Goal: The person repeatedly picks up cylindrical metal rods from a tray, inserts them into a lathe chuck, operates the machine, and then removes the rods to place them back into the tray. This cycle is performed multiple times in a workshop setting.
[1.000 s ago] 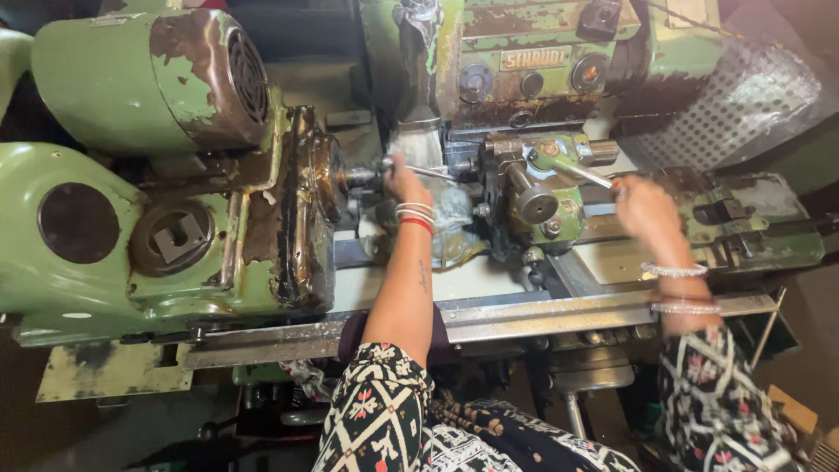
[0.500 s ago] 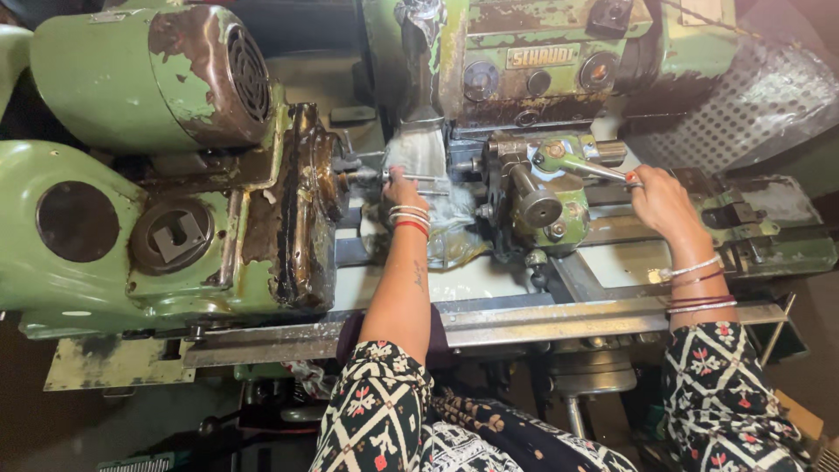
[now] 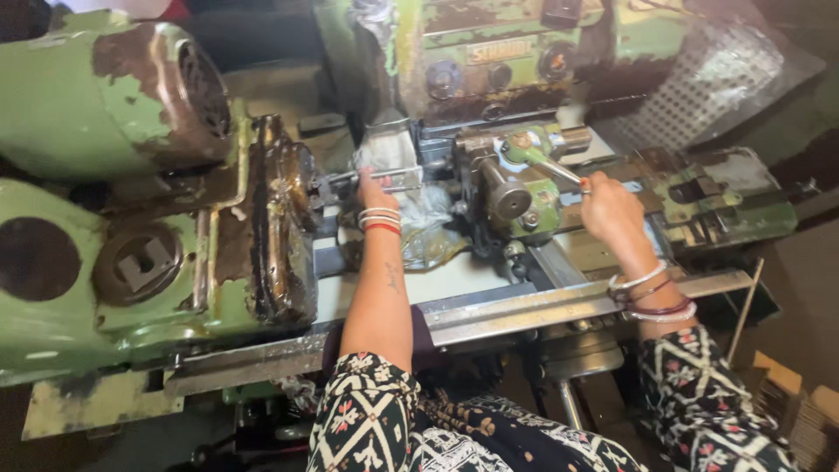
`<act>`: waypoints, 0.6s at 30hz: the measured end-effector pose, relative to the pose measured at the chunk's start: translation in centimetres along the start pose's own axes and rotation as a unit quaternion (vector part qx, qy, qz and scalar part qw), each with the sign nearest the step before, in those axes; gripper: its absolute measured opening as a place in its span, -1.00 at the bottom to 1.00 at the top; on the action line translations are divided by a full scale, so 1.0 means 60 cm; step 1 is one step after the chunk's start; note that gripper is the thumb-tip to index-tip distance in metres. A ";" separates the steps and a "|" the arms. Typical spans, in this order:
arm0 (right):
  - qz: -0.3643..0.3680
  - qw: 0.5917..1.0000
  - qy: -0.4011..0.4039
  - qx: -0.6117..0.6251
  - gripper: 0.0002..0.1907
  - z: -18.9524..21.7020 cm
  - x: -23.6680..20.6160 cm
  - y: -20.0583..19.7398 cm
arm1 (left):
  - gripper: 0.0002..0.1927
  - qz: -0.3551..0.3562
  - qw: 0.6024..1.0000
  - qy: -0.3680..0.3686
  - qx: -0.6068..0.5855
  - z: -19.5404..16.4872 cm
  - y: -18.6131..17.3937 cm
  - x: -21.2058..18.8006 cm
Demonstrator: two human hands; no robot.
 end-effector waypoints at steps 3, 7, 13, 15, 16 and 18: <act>-0.033 0.999 -0.018 0.036 -0.70 0.010 -0.012 -0.012 | -0.65 -0.013 0.999 -0.024 -0.024 0.001 -0.004 -0.007; -0.064 0.952 -0.238 0.182 -0.64 0.009 -0.006 -0.067 | -0.65 0.010 1.000 -0.019 -0.017 -0.006 0.001 -0.011; -0.267 0.921 -0.106 0.264 -0.69 -0.279 -0.101 -0.163 | -0.63 0.168 0.974 -0.079 0.134 0.001 -0.004 -0.013; -0.347 0.905 -0.042 0.243 -0.67 -0.414 -0.150 -0.196 | -0.51 0.287 0.918 -0.085 0.260 0.014 0.010 -0.037; -0.383 0.899 -0.041 0.206 -0.65 -0.457 -0.172 -0.190 | -0.47 0.300 0.875 -0.038 0.379 0.020 0.008 -0.042; -0.447 0.886 0.010 0.126 -0.60 -0.514 -0.236 -0.139 | -0.32 0.238 0.499 0.199 0.809 0.012 0.031 -0.063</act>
Point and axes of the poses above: each hand's wrist, its own x-axis towards the middle knuckle, its own y-axis out of the palm, z = x × y, the point moved 6 cm from there along x, towards the middle knuckle, and after that the axes turned 12 degrees about x, right-handed, at the moved point
